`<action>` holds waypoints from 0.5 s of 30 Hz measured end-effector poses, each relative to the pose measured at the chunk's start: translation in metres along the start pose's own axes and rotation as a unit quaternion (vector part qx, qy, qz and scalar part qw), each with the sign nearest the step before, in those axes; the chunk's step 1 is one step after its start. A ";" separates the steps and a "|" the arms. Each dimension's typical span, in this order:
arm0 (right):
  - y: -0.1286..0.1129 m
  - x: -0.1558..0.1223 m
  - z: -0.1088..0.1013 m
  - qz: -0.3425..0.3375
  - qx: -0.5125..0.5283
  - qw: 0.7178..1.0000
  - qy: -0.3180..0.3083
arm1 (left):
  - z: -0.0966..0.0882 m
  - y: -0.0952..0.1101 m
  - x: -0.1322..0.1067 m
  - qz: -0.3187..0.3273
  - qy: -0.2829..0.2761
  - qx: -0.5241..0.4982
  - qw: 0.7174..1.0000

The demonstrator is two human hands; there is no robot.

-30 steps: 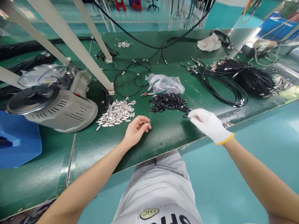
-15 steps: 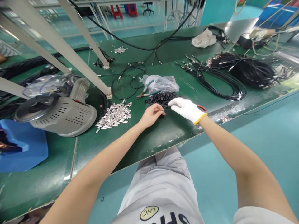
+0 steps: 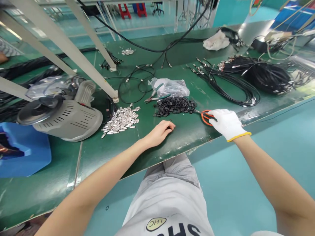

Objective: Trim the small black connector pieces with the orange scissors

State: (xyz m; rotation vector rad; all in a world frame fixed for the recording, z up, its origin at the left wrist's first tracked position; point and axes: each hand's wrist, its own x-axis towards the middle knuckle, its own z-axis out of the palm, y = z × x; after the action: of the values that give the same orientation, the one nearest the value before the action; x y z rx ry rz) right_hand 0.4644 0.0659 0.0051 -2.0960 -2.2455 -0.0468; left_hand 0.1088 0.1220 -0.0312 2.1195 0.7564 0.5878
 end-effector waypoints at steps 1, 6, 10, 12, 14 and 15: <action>-0.001 0.002 -0.001 0.000 -0.023 1.000 -0.004 | 0.003 -0.002 0.012 0.021 0.006 0.030 0.999; -0.009 0.010 -0.007 -0.003 -0.074 0.997 -0.038 | -0.003 -0.005 0.030 0.029 0.077 0.045 0.996; -0.008 0.009 -0.003 0.048 -0.008 0.998 -0.035 | -0.028 0.000 -0.014 -0.042 0.098 -0.062 0.992; -0.005 0.004 0.000 0.104 0.086 0.991 -0.018 | -0.044 0.001 -0.041 -0.098 0.105 -0.123 0.982; -0.006 0.000 0.001 0.159 0.212 0.964 0.030 | -0.057 0.000 -0.064 -0.151 0.126 -0.173 0.965; -0.010 -0.001 0.001 0.160 0.238 0.957 0.036 | -0.062 0.000 -0.072 -0.171 0.136 -0.193 0.956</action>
State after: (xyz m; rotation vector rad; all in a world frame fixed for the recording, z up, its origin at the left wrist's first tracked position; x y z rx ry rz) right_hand 0.4545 0.0642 0.0043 -2.0991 -1.6356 0.3873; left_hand 0.0187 0.1055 -0.0068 1.5227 1.0407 0.7726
